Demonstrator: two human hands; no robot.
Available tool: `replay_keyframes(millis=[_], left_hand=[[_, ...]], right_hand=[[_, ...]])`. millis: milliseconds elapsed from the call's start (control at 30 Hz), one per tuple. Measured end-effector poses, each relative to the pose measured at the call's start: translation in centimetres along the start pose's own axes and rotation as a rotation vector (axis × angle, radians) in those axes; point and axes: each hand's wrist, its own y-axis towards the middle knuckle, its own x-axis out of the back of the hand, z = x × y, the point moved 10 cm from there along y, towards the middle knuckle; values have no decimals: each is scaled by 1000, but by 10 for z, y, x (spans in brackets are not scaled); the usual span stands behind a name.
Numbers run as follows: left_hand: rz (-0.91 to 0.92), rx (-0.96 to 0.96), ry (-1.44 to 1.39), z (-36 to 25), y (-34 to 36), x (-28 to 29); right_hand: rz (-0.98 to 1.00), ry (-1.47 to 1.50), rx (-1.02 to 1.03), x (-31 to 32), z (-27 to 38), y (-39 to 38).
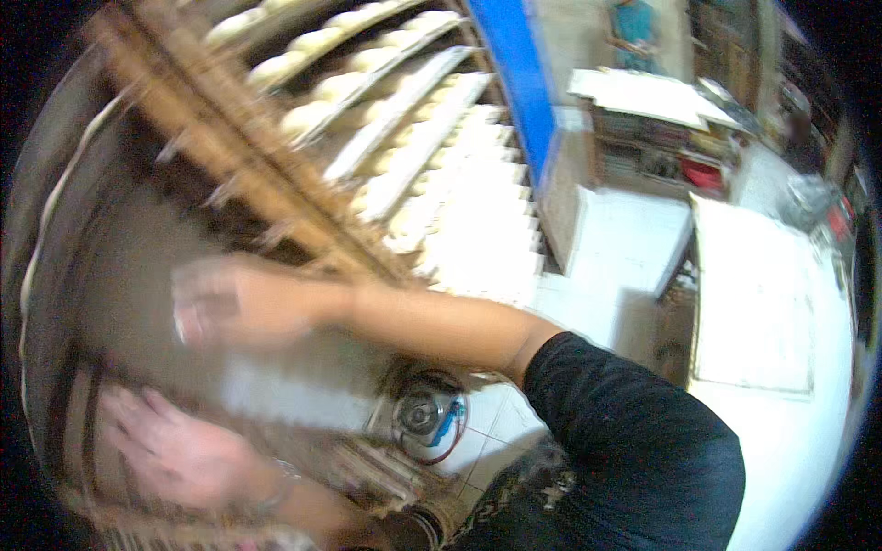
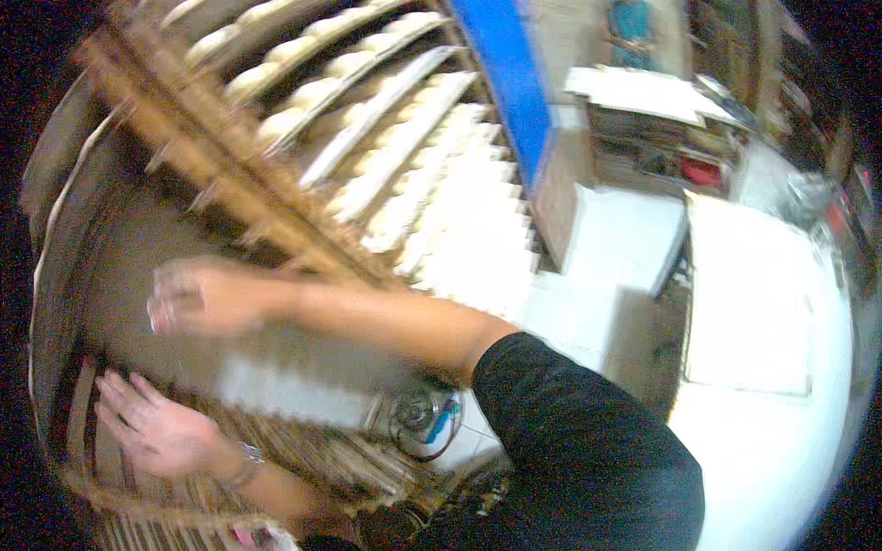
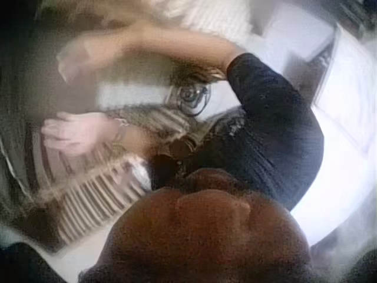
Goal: The person places a tray of dough rings into a wooden rack, shapes dough into rings by hand on a table, and moves a small wooden workstation.
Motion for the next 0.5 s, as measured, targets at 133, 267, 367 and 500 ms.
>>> replay_keyframes(millis=[133,267,367,500], left_hand=[[765,531,276,161,-320,-136],[1303,1265,196,262,-623,-158],[1503,1622,302,309,-741,-106],[1506,1696,372,392,-836,-66]], right_hand=[[-595,775,-312,87,-79,-285],[-909,1371,-724,187,-113,-541],[-1244,801,-1322,277,-69,-673],[-1329,156,-1541,432,10,-771]])
